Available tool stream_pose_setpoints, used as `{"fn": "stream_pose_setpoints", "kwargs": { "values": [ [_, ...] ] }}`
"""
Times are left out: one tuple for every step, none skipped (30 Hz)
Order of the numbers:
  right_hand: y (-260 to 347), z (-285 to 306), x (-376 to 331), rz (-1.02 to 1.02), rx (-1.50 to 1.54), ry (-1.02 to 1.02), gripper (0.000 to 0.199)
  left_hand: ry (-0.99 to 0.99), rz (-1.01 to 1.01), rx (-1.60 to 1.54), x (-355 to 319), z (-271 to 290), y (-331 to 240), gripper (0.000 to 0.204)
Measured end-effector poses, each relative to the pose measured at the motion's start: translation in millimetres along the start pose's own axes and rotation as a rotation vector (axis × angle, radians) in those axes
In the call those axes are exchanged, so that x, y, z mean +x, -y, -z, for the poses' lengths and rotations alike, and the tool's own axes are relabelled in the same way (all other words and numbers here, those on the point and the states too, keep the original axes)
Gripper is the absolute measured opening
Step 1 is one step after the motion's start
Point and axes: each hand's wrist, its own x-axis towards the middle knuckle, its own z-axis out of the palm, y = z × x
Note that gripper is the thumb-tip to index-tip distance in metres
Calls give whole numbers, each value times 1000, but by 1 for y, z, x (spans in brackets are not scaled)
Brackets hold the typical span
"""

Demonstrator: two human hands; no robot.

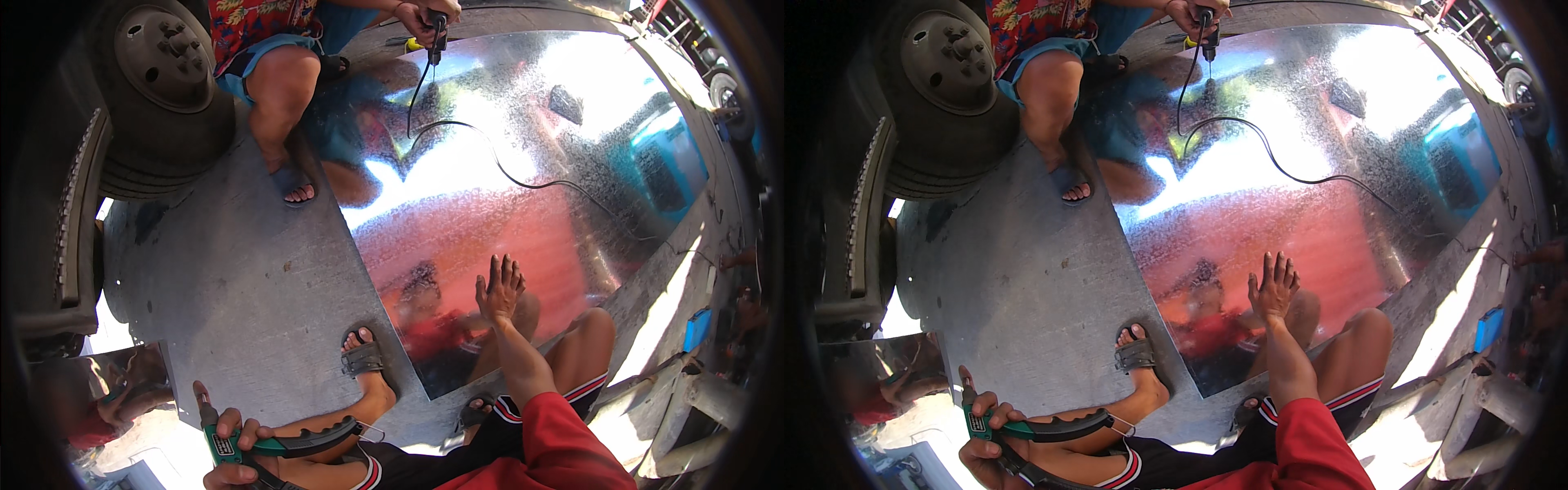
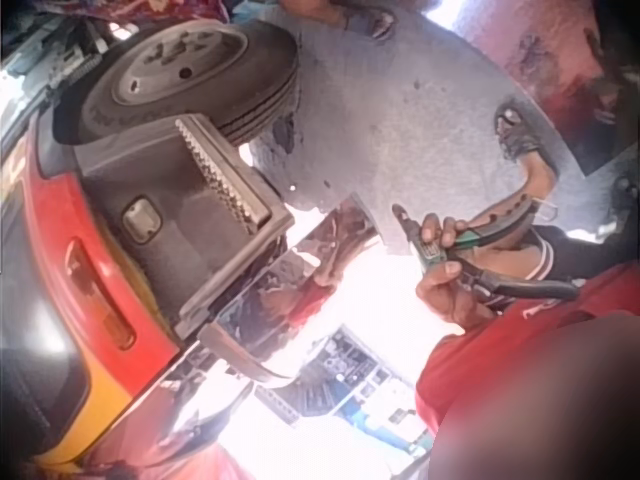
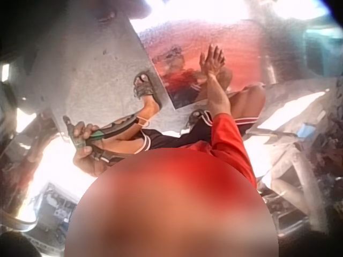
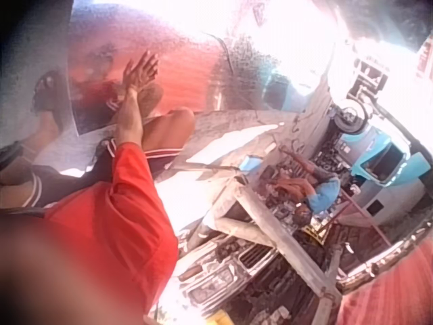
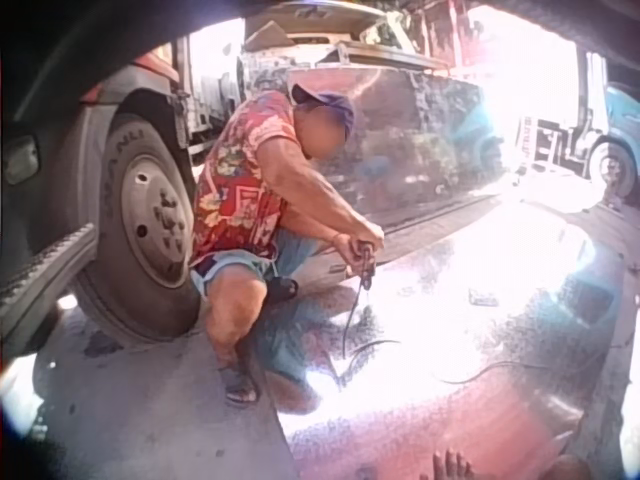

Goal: The person sits on the floor and uses a rivet gun to fasten a metal sheet to a larger metal panel. They repeatedly pick up rivets, load them into the tool, and fire the rivet gun at various points along the sheet's edge. Another person works nearby with a drill.

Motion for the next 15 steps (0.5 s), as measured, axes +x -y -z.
{"fn": "stream_pose_setpoints", "kwargs": {
  "values": [
    [0,0,0,2,-9,-6,63,1,7,-3,0,0,0,50],
    [0,0,0,2,-2,-5,63,1,14,-7,0,0,-1,50],
    [0,0,0,4,-6,-8,63,-5,21,-4,0,0,-1,50],
    [0,0,0,6,-19,-11,63,-11,28,-2,0,0,-2,50],
    [0,-1,0,4,-9,-8,63,-18,36,0,0,0,-2,50],
    [0,-1,0,3,-8,-6,63,-7,39,-2,0,0,-3,49],
    [0,-1,0,-1,-17,-7,63,6,42,-5,0,0,-3,49],
    [0,-1,0,-1,-8,0,63,19,45,-7,1,0,-3,49],
    [-1,-1,0,-4,-9,4,63,16,41,-8,1,0,-2,50],
    [-1,-1,0,0,-19,-2,63,12,38,-9,1,1,-2,50],
    [-1,-1,0,-4,-9,6,63,9,33,-11,1,2,0,50],
    [-1,-1,0,-2,-9,5,63,-47,-31,-29,1,2,2,71],
    [-1,-1,0,1,-18,-3,63,-103,-96,-46,2,3,4,92],
    [-1,-1,0,0,-9,1,63,-159,-161,-63,3,4,6,113],
    [-1,-1,0,1,-9,0,64,-134,-168,-38,3,5,7,113]
  ]
}}
